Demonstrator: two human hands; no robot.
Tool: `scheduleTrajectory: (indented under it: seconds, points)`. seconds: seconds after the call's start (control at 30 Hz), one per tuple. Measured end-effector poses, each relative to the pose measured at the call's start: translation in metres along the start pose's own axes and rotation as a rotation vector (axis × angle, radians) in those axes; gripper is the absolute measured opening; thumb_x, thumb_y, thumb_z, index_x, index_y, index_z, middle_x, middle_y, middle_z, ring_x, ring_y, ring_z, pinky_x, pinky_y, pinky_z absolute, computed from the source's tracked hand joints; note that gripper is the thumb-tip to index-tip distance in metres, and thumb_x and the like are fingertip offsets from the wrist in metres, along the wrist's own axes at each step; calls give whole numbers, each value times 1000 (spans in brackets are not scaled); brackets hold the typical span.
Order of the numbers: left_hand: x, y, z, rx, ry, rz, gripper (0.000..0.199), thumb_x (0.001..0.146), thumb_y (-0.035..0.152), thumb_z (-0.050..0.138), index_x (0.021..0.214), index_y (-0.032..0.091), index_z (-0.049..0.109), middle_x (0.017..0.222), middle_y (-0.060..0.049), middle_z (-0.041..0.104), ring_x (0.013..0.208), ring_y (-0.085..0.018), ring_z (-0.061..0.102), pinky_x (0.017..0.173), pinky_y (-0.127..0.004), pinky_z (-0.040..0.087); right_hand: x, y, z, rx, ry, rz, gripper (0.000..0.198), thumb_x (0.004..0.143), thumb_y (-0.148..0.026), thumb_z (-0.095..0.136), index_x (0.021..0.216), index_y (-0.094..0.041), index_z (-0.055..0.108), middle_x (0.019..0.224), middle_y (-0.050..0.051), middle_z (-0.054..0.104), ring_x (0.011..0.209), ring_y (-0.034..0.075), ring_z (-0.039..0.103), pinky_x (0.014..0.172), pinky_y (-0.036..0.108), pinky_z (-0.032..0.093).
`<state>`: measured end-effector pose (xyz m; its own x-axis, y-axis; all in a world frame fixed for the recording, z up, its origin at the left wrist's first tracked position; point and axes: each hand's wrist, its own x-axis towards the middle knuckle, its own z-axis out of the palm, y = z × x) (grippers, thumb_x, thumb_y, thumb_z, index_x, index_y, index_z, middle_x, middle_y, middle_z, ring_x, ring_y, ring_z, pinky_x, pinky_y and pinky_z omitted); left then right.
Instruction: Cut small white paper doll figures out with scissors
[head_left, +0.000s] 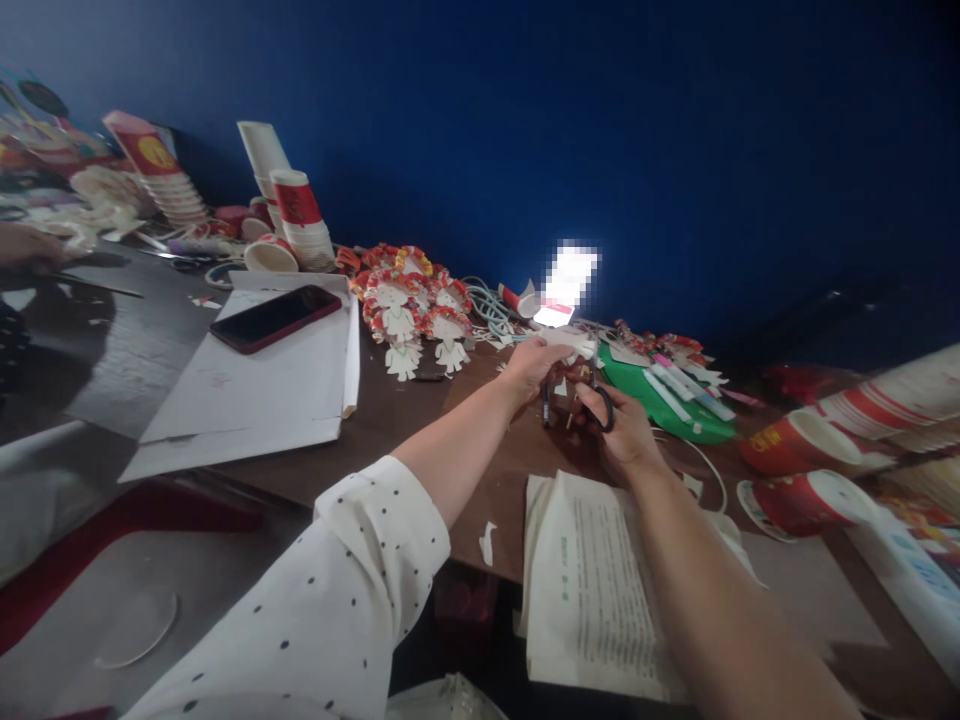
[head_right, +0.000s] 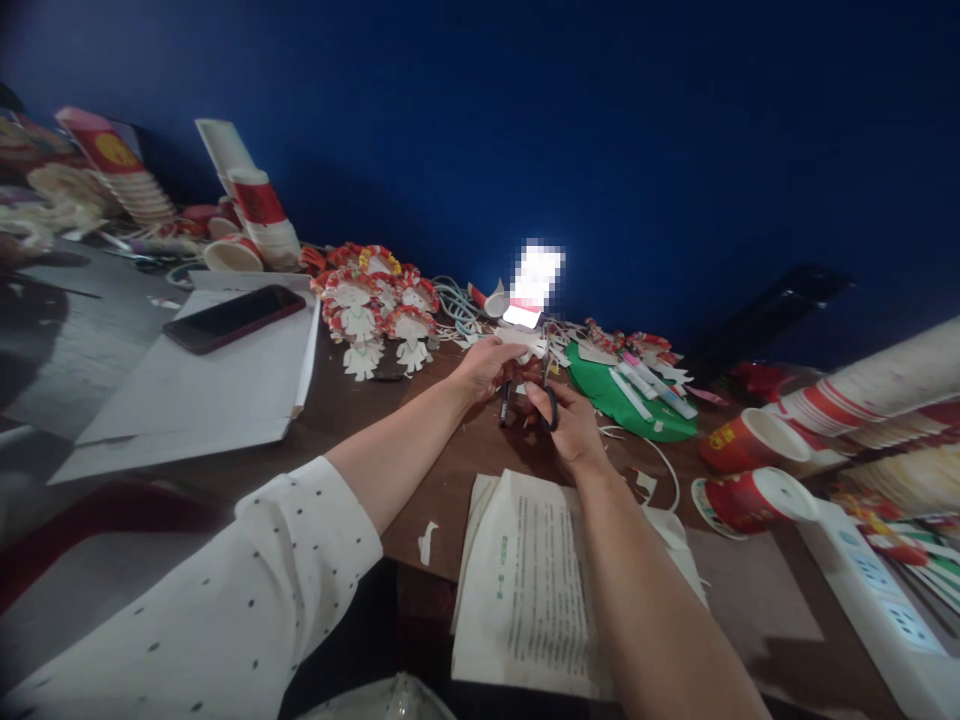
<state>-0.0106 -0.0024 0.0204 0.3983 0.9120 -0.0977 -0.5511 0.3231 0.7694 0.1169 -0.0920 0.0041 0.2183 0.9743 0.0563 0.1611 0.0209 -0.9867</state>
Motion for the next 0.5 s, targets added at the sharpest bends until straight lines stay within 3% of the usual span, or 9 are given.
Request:
scheduleTrajectory:
  seconds: [0.5]
  points:
    - [3, -2, -2, -44, 28, -1, 13, 73, 6, 74, 79, 11, 64, 69, -3, 69, 65, -13, 68, 76, -29, 55, -2, -3, 1, -47, 18, -18, 50, 71, -61, 79, 92, -17, 77, 61, -1, 58, 55, 13, 49, 49, 25, 38]
